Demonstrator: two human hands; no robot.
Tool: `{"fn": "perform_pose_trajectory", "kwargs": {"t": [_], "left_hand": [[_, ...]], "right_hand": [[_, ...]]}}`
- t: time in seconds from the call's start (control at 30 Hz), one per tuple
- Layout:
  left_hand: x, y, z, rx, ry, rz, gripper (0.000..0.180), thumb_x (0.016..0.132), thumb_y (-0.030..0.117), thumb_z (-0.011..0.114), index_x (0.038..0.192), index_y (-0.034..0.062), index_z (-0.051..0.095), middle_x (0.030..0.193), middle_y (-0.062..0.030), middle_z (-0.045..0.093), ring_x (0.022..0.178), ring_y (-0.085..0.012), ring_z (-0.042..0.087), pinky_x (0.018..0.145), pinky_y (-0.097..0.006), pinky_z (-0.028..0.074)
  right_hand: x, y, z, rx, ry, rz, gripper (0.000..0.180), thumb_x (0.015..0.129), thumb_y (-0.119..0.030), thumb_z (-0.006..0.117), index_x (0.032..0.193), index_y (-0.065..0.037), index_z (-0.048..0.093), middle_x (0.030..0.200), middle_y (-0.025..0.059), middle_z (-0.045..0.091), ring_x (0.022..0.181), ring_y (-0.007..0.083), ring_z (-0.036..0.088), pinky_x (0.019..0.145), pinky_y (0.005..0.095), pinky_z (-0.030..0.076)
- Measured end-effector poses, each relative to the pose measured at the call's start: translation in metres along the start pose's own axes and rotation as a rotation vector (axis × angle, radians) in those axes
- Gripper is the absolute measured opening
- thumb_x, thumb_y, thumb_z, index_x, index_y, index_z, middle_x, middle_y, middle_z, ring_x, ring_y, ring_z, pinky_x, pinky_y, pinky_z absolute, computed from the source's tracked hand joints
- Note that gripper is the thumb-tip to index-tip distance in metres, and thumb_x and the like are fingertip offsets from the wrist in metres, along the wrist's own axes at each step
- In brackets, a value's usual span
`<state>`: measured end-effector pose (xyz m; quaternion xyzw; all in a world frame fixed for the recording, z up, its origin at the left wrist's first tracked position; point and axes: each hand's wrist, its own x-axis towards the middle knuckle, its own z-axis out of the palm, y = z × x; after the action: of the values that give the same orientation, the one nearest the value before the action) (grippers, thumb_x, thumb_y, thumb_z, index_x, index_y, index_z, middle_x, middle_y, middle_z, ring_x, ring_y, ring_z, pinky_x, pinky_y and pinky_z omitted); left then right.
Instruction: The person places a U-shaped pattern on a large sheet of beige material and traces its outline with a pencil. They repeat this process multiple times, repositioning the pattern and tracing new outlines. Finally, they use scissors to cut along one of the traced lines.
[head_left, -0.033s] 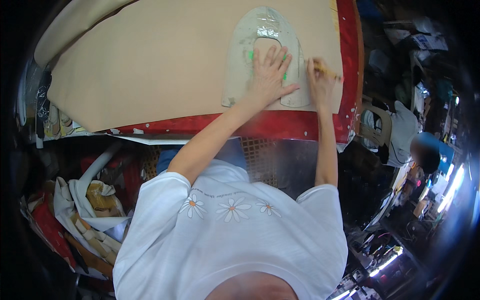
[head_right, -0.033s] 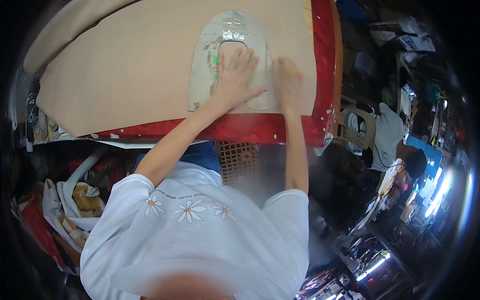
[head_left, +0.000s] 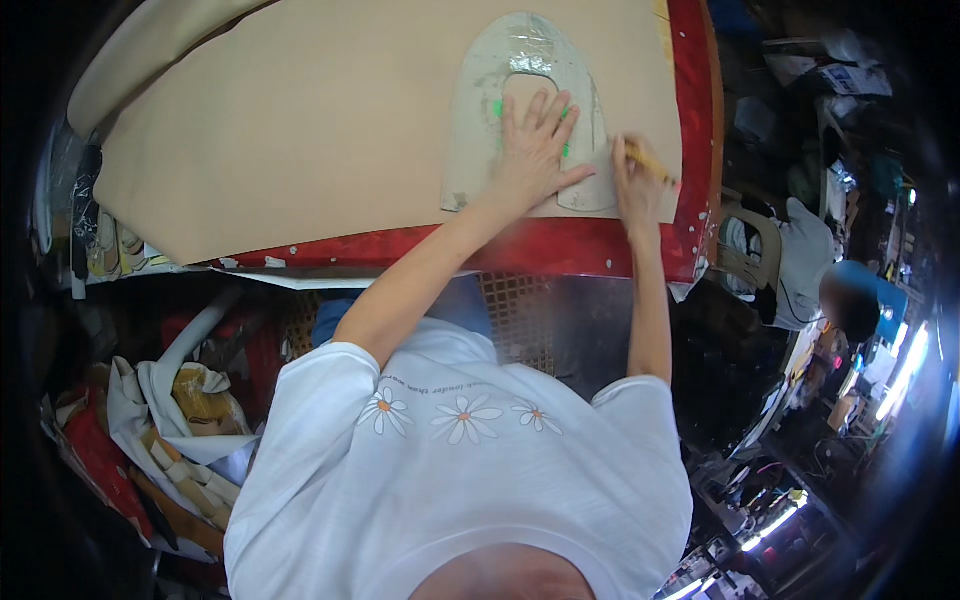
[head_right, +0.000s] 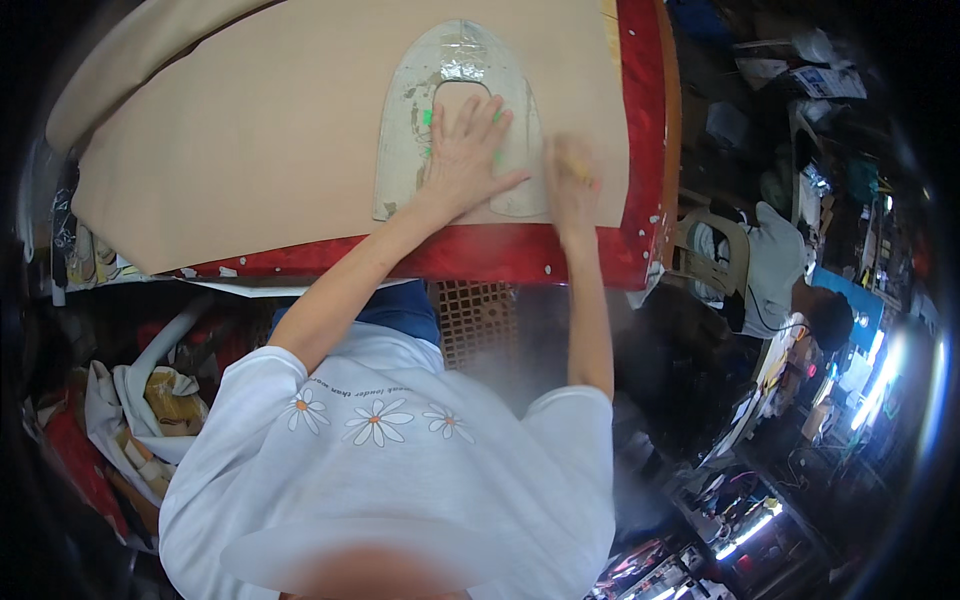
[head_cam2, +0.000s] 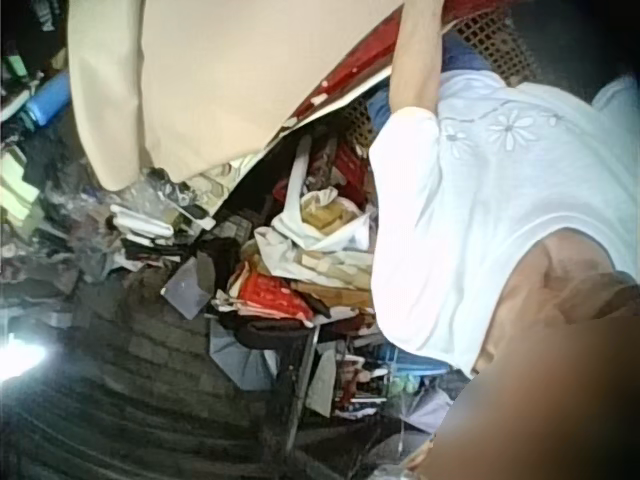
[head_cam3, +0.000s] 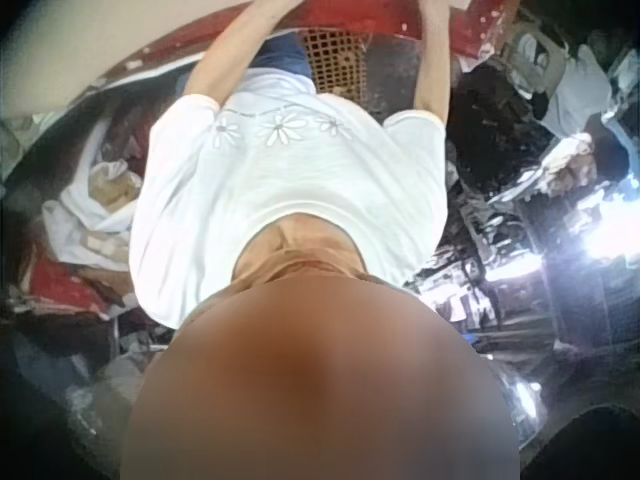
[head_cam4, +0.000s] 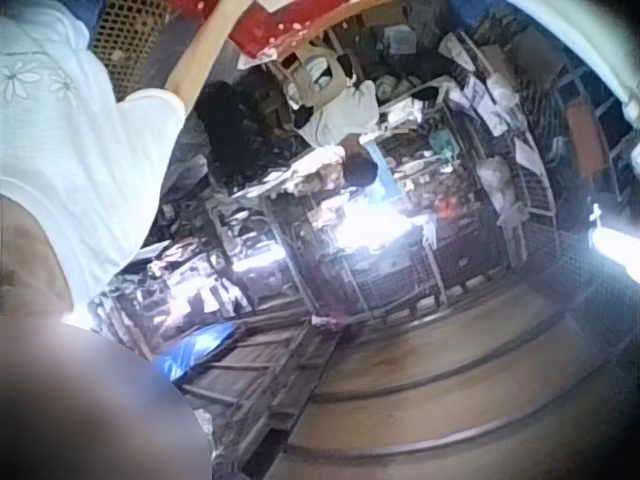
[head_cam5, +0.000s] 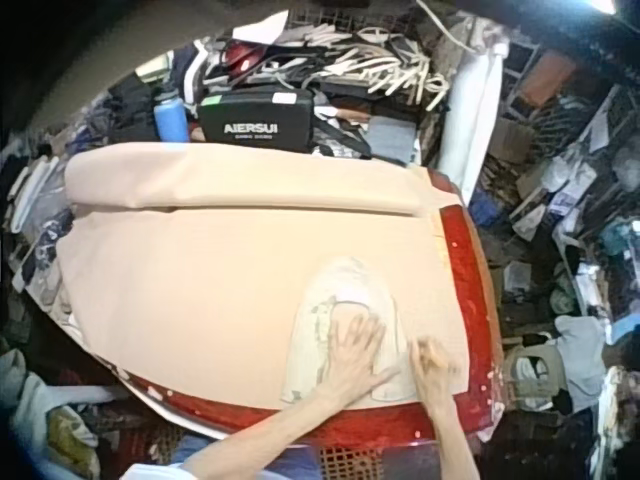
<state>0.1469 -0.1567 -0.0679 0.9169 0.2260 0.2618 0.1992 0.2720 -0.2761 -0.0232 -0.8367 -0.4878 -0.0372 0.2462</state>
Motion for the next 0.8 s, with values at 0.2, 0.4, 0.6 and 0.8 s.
{"fn": "perform_pose_trajectory", "kwargs": {"t": [0.2,0.4,0.6,0.8], "left_hand": [[0.005,-0.006,-0.015,0.084,-0.087,0.016,0.081,0.079,0.06,0.06,0.137,0.0064,0.046,0.147,-0.0136,0.036,0.137,-0.0329,0.03,0.11,-0.058,0.019],[-0.004,-0.092,-0.071,0.327,-0.01,-0.335,0.072,0.084,0.051,0.06,0.141,0.0108,0.043,0.141,-0.0165,0.043,0.129,-0.0332,0.04,0.105,-0.053,0.03],[-0.043,-0.189,-0.142,0.019,-0.063,-0.531,0.08,0.066,0.033,0.077,0.135,0.0057,0.049,0.133,-0.0193,0.052,0.123,-0.0302,0.05,0.102,-0.043,0.04],[-0.09,-0.245,-0.212,-0.058,0.022,-0.883,0.085,0.058,0.025,0.08,0.133,-0.0005,0.05,0.12,-0.0207,0.062,0.107,-0.0273,0.062,0.092,-0.035,0.049]], "right_hand": [[-0.087,-0.011,-0.071,0.382,-0.212,0.559,0.02,0.098,-0.019,0.054,0.097,0.0,0.061,0.075,0.0086,0.062,0.07,0.0166,0.061,0.067,0.0296,0.05],[-0.045,0.039,-0.064,0.218,0.308,0.17,0.021,0.1,-0.023,0.053,0.105,-0.003,0.056,0.08,0.0074,0.061,0.074,0.0142,0.061,0.07,0.0303,0.051],[0.039,0.064,-0.01,-0.259,0.099,0.301,0.034,0.098,-0.034,0.054,0.107,-0.002,0.055,0.085,0.0106,0.066,0.074,0.0167,0.063,0.068,0.0334,0.05],[0.041,-0.029,0.041,0.818,0.284,0.161,0.035,0.1,-0.027,0.051,0.12,0.002,0.055,0.089,0.0085,0.066,0.078,0.0149,0.064,0.071,0.0288,0.052]]}}
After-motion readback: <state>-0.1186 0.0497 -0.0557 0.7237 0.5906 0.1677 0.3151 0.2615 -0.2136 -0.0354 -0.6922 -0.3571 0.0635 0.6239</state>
